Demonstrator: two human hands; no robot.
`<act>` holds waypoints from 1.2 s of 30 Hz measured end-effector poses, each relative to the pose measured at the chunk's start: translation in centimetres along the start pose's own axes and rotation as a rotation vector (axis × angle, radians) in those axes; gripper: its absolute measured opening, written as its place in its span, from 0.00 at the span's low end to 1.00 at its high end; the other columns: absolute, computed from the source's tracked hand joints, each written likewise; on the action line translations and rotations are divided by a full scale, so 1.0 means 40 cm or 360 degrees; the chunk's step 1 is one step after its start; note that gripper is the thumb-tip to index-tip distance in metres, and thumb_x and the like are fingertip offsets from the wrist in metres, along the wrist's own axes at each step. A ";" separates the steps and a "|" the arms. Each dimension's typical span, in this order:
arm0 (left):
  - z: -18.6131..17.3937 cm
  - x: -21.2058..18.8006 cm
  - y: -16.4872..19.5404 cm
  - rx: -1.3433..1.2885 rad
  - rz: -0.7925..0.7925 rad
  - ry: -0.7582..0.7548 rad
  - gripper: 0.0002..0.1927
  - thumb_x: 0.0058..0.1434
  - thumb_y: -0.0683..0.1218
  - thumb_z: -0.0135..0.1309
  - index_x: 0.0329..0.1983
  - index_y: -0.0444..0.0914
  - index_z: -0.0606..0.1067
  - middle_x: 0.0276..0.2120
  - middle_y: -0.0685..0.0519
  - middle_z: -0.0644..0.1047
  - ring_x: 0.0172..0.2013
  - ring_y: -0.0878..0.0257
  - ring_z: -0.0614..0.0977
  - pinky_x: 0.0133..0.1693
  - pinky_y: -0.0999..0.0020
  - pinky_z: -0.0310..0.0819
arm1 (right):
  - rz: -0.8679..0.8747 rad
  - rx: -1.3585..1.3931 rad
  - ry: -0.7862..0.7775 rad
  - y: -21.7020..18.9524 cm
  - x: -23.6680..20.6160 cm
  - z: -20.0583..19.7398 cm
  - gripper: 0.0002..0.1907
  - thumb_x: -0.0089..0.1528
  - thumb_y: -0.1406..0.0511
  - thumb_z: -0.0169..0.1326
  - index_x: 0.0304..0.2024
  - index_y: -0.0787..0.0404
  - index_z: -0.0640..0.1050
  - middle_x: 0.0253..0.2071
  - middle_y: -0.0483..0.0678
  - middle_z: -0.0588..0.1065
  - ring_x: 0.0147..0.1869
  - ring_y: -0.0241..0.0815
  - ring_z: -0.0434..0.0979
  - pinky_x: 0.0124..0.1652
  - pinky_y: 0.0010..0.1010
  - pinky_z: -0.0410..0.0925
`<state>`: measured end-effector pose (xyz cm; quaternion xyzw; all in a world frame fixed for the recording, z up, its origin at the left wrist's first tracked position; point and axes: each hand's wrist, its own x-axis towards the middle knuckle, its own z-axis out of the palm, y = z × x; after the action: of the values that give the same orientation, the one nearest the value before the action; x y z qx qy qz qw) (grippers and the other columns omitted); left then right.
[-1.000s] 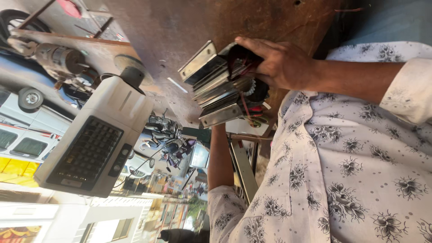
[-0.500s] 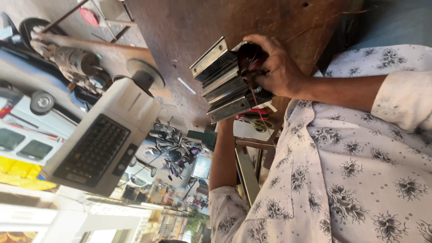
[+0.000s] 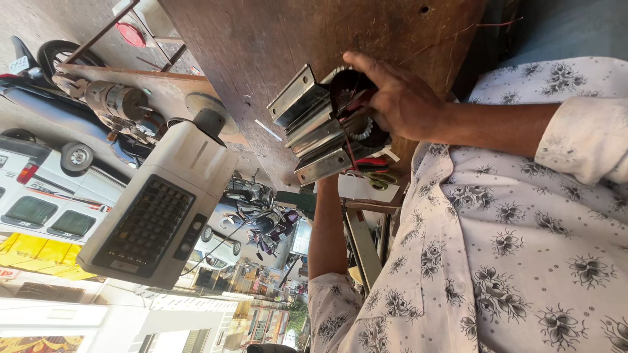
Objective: The person winds copper wire around a laminated metal core, repeatedly inserting white insulating strips between layers. The person handles the copper wire and the metal core by hand, occasionally using pliers to cut the wire.
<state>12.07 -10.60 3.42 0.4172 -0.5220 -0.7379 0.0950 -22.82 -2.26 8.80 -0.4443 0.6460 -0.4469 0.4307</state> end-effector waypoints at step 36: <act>0.036 0.024 0.067 0.0053 0.0402 -0.0206 0.36 0.70 0.57 0.55 0.76 0.39 0.62 0.70 0.45 0.68 0.68 0.52 0.71 0.69 0.52 0.64 | -0.0117 -0.0028 0.0066 -0.050 0.013 -0.012 0.16 0.52 0.67 0.67 0.43 0.53 0.87 0.71 0.58 0.61 0.70 0.59 0.67 0.65 0.51 0.63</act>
<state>9.64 -11.35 5.35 0.3013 -0.5875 -0.7367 0.1463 -23.04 -3.08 10.77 -0.4623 0.6419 -0.4658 0.3966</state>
